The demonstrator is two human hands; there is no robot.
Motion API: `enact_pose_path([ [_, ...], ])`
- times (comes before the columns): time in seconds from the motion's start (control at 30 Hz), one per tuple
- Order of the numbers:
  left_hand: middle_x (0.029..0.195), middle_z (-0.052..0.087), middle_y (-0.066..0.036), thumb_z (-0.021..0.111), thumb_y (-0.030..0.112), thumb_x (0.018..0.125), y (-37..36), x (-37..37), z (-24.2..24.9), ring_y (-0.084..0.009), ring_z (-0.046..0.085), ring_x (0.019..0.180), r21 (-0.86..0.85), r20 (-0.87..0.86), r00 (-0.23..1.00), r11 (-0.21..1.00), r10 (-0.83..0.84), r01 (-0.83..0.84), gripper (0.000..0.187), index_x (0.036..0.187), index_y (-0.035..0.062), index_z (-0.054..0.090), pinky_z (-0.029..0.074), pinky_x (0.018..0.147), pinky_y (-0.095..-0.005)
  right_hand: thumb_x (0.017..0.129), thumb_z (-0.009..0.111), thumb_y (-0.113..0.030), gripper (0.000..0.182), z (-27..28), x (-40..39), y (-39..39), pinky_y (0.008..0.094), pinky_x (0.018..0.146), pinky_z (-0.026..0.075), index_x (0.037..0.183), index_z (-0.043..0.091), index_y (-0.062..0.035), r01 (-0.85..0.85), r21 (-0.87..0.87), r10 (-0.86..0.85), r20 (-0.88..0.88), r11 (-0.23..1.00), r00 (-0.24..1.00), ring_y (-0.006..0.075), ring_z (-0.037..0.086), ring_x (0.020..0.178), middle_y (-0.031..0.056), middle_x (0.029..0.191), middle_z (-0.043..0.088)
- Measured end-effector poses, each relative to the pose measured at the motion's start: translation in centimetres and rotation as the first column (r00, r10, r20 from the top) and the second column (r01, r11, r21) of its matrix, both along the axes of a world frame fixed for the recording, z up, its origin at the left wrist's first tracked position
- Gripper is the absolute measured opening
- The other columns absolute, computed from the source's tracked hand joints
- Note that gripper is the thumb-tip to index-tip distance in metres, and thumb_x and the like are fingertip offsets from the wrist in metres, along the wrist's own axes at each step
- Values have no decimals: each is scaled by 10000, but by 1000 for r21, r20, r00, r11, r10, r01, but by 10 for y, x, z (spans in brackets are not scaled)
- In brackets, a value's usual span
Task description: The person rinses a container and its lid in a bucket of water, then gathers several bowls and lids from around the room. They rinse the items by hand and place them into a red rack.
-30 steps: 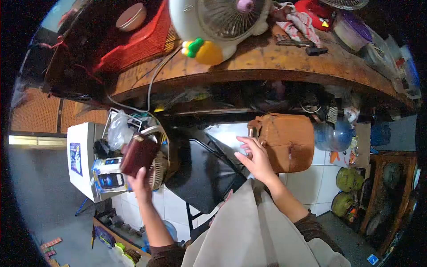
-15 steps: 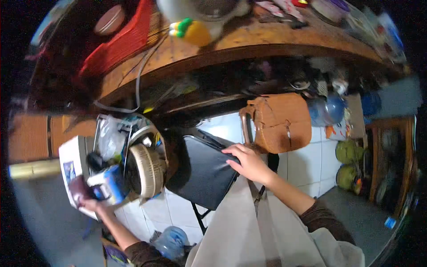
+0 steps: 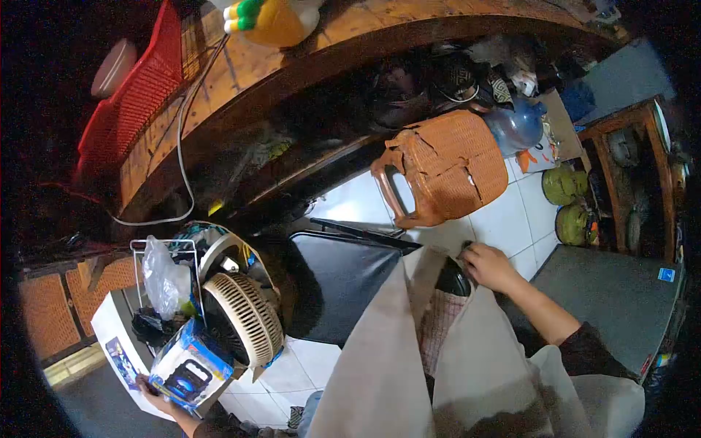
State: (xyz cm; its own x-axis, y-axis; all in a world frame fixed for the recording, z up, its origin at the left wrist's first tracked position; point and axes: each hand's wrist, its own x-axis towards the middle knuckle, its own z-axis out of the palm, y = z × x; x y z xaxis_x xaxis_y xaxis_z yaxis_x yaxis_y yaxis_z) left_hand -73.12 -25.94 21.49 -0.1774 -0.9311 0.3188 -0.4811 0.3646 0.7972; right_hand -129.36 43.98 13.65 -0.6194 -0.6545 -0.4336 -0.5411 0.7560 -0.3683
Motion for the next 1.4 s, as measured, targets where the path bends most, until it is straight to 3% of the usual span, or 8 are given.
enact_pose_path([
  [0.1,1262,338,-192,536,257,785,-17,17,-9,-270,399,1119,-151,298,946,972,-127,178,549,1237,15,339,271,969,-343,681,554,-113,259,-6,-5,12,364,759,431,934,543,-60,-41,-77,36,-73,996,997,274,511,885,100,911,521],
  [0.17,1241,342,-221,580,376,727,6,-29,19,-320,401,1101,-503,804,77,742,590,-443,689,1262,40,306,289,955,-360,679,555,-109,254,3,-11,15,363,747,435,929,547,-64,-31,-43,27,-96,999,995,271,517,871,96,904,525],
  [0.33,1171,399,-215,621,394,691,131,-179,84,-341,415,1060,-907,188,657,386,730,-169,610,1148,31,445,330,901,-413,683,557,-90,245,21,-16,35,355,722,440,928,555,-83,79,-220,-131,-234,972,963,270,521,824,89,872,530],
  [0.5,1060,454,-185,512,100,800,333,-335,112,-307,484,938,-876,354,902,250,-249,413,238,1001,9,424,379,850,-440,707,571,-90,218,46,19,71,336,718,449,924,566,-111,288,-381,-392,-230,879,891,240,537,828,65,902,540],
  [0.57,1077,471,-183,449,60,802,404,-378,88,-256,478,977,-394,165,739,643,-653,656,293,1082,-12,404,370,866,-384,688,581,-112,220,56,44,98,343,712,445,907,568,-94,294,-580,-482,-199,760,853,257,534,807,74,866,534],
  [0.73,1122,470,-149,487,-24,733,613,-477,86,-236,466,1022,99,76,-73,-66,-994,993,309,1041,-28,468,341,890,-311,707,574,-109,215,83,133,201,317,738,451,921,559,-93,501,-628,-766,-255,595,590,223,539,841,60,909,533],
  [0.97,1069,500,-143,506,1,734,909,-411,81,-260,473,1014,343,51,-902,-840,-429,420,347,1079,12,477,372,849,-328,739,553,-147,215,104,368,336,331,720,448,945,544,-86,826,-556,-979,-204,94,-26,247,537,838,82,920,533],
  [1.4,1010,529,-140,477,-18,770,1077,-157,55,-252,503,952,71,-177,-974,-986,138,-153,228,986,24,537,393,819,-335,727,568,-174,265,101,618,259,380,740,440,970,539,-71,423,-291,-428,-49,-858,-902,286,527,883,121,995,525],
])
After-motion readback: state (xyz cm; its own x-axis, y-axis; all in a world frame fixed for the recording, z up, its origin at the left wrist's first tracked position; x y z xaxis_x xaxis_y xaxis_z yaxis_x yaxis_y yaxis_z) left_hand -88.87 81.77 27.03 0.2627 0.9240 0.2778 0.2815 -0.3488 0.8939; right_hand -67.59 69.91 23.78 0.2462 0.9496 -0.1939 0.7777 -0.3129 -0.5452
